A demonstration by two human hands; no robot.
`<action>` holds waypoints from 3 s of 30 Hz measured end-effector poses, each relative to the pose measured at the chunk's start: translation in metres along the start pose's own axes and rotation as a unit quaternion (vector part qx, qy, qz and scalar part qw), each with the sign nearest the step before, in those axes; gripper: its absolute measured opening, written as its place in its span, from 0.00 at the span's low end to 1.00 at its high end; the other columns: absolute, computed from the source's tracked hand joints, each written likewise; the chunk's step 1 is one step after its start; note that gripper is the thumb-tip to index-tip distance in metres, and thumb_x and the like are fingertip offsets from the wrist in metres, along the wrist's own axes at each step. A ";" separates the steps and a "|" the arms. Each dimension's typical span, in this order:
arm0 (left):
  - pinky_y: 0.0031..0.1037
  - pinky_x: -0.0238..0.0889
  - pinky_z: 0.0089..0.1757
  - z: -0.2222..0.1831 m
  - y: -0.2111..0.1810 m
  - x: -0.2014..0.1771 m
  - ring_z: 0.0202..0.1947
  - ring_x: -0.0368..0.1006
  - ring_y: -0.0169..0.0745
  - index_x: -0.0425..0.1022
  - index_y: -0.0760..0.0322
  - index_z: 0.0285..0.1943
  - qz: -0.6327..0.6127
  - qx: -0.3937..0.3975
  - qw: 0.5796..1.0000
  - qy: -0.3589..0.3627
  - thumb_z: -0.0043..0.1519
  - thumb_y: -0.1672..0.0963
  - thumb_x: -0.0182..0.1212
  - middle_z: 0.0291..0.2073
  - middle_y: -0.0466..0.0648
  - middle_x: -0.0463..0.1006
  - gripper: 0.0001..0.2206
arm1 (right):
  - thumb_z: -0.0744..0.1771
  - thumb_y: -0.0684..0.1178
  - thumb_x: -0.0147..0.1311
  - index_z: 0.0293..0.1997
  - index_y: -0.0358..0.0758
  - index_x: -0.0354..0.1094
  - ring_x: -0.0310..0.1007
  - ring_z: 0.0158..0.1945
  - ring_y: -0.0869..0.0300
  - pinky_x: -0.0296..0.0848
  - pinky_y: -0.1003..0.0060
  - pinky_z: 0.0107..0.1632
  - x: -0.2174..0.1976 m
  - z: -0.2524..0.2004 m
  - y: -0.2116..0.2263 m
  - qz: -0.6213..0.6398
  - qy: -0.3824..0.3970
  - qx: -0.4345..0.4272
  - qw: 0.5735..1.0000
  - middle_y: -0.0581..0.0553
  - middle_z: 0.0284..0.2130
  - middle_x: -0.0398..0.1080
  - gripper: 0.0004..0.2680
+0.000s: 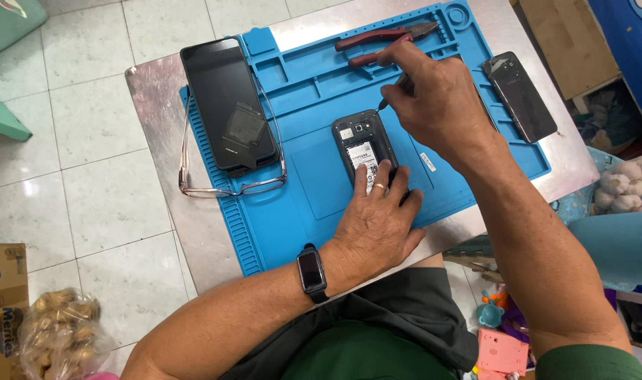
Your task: The person uses a small screwdriver to unscrew components from the back of a disassembled smartphone placed on a blue work mat. They manipulate the phone's internal parts and the tool with both hands while seated.
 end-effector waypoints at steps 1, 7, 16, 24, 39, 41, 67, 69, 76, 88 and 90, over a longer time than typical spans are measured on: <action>0.66 0.57 0.62 0.000 0.000 -0.001 0.65 0.65 0.68 0.78 0.59 0.56 -0.001 0.001 1.000 0.000 0.55 0.39 0.68 0.62 0.61 0.71 0.29 | 0.70 0.34 0.59 0.62 0.37 0.68 0.83 0.35 0.50 0.79 0.55 0.38 0.001 0.000 0.000 -0.001 0.003 0.005 1.000 0.40 0.30 0.80 0.13; 0.65 0.58 0.61 -0.001 -0.001 -0.006 0.65 0.65 0.66 0.78 0.60 0.55 0.003 0.003 1.000 -0.009 0.55 0.40 0.69 0.61 0.60 0.72 0.29 | 0.71 0.36 0.56 0.68 0.40 0.68 0.79 0.29 0.54 0.72 0.55 0.33 -0.009 -0.009 0.004 0.021 -0.014 0.018 1.000 0.44 0.33 0.81 0.15; 0.62 0.58 0.63 0.000 -0.003 -0.011 0.68 0.65 0.66 0.78 0.57 0.60 0.025 -0.003 1.000 0.004 0.57 0.41 0.69 0.65 0.59 0.71 0.29 | 0.69 0.39 0.58 0.68 0.36 0.61 0.79 0.29 0.55 0.81 0.69 0.33 0.028 -0.120 -0.098 0.446 -0.232 0.312 0.806 0.40 0.32 0.71 0.18; 0.65 0.58 0.63 0.005 -0.004 -0.008 0.70 0.65 0.70 0.74 0.59 0.60 -0.005 -0.010 0.999 0.039 0.58 0.43 0.70 0.67 0.61 0.71 0.27 | 0.68 0.42 0.59 0.68 0.41 0.63 0.75 0.26 0.53 0.78 0.68 0.34 0.043 -0.162 -0.105 0.597 -0.257 0.334 0.682 0.35 0.33 0.75 0.18; 0.66 0.57 0.62 0.009 -0.004 -0.005 0.68 0.67 0.69 0.74 0.57 0.60 -0.007 -0.008 0.999 0.047 0.57 0.42 0.71 0.66 0.59 0.72 0.28 | 0.68 0.43 0.59 0.63 0.41 0.66 0.74 0.24 0.55 0.78 0.66 0.32 0.040 -0.157 -0.108 0.655 -0.260 0.347 0.618 0.37 0.30 0.75 0.16; 0.66 0.58 0.61 0.010 -0.005 -0.006 0.67 0.67 0.68 0.74 0.57 0.60 -0.005 -0.005 0.999 0.045 0.57 0.42 0.72 0.65 0.60 0.72 0.28 | 0.68 0.42 0.59 0.64 0.41 0.65 0.74 0.24 0.54 0.78 0.66 0.32 0.040 -0.157 -0.109 0.655 -0.261 0.353 0.615 0.36 0.30 0.76 0.15; 0.67 0.56 0.63 0.003 -0.002 -0.006 0.68 0.65 0.69 0.76 0.59 0.59 -0.024 -0.015 0.999 0.014 0.56 0.42 0.71 0.66 0.61 0.71 0.29 | 0.73 0.42 0.53 0.67 0.36 0.61 0.81 0.30 0.54 0.82 0.69 0.37 0.025 -0.134 -0.066 0.377 -0.238 0.350 0.824 0.39 0.31 0.72 0.13; 0.66 0.56 0.64 0.002 -0.001 -0.005 0.68 0.66 0.68 0.76 0.59 0.59 -0.022 -0.018 1.000 0.011 0.55 0.42 0.72 0.66 0.60 0.71 0.29 | 0.74 0.41 0.52 0.68 0.36 0.61 0.81 0.31 0.54 0.82 0.68 0.38 0.025 -0.134 -0.063 0.361 -0.237 0.341 0.835 0.39 0.33 0.73 0.13; 0.64 0.58 0.63 0.003 0.000 -0.008 0.66 0.67 0.66 0.77 0.59 0.57 -0.015 -0.015 1.000 0.000 0.53 0.41 0.74 0.64 0.60 0.71 0.31 | 0.74 0.41 0.52 0.66 0.36 0.61 0.81 0.30 0.53 0.83 0.67 0.38 0.025 -0.138 -0.064 0.315 -0.262 0.329 0.851 0.39 0.37 0.74 0.12; 0.65 0.57 0.64 0.002 -0.001 -0.003 0.68 0.66 0.67 0.76 0.58 0.59 -0.010 -0.015 1.000 0.012 0.54 0.40 0.72 0.65 0.59 0.70 0.31 | 0.74 0.37 0.51 0.65 0.33 0.59 0.81 0.32 0.52 0.81 0.65 0.41 0.016 -0.133 -0.046 0.258 -0.263 0.266 0.891 0.35 0.38 0.76 0.11; 0.64 0.56 0.63 0.003 0.000 -0.003 0.67 0.65 0.66 0.77 0.58 0.58 -0.005 -0.015 1.000 0.014 0.54 0.40 0.71 0.65 0.60 0.70 0.30 | 0.74 0.37 0.51 0.65 0.33 0.59 0.82 0.33 0.52 0.80 0.65 0.41 0.013 -0.130 -0.043 0.240 -0.259 0.260 0.899 0.36 0.38 0.76 0.11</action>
Point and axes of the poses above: each hand's wrist, its own z-axis towards the middle knuckle, its own x-axis out of the palm, y = z × x, the point moved 8 cm from there along z, towards the middle knuckle
